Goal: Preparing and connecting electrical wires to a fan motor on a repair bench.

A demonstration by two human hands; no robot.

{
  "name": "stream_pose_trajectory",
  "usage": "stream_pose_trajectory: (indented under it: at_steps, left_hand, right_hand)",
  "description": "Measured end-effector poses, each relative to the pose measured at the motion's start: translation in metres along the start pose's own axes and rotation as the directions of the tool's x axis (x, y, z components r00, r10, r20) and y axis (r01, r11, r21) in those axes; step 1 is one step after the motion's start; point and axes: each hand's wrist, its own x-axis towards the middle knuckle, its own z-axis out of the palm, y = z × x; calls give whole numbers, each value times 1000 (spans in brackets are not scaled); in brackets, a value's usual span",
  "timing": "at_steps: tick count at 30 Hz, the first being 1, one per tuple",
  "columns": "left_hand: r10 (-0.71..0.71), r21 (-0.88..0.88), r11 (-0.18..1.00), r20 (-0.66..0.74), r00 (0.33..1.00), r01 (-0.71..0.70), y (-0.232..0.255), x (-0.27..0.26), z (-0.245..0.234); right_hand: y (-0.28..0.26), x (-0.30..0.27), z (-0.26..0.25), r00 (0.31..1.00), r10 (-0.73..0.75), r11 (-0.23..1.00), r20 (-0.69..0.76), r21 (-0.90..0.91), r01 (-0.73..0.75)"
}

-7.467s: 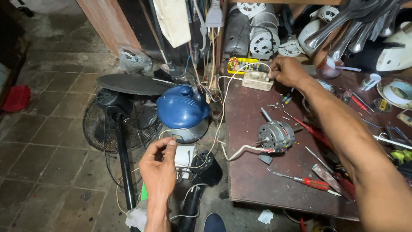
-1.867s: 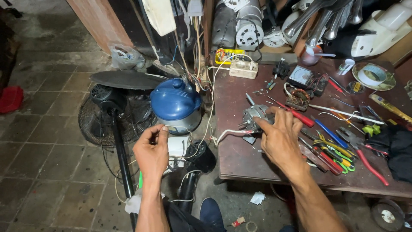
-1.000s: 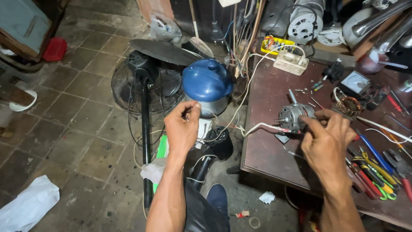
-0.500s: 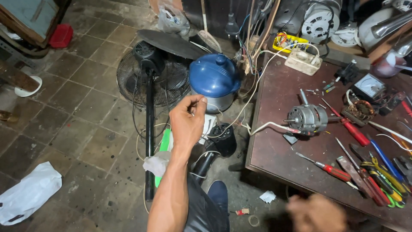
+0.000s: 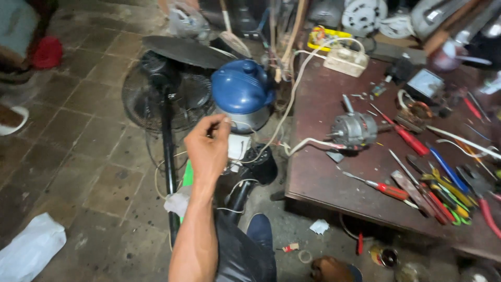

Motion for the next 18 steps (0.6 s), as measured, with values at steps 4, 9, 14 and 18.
stream_pose_trajectory:
  at_steps: [4,9,14,18]
  left_hand:
    - [169,137,975,49,984,-174,-6,-2,3]
    - [261,110,954,150,954,-279,-20,-8,8]
    - [301,83,944,184,936,-320,-36,-14,10]
    - [332,111,931,146,932,-349,-26,-23,18]
  right_hand:
    - [86,143,136,947,-116,978,-300,133,162]
    - [53,132,123,882,261,824,-393,567,8]
    - [81,139,104,634,772,-164,-56,945,283]
    - [125,145,106,511,785,-617,350,520,591]
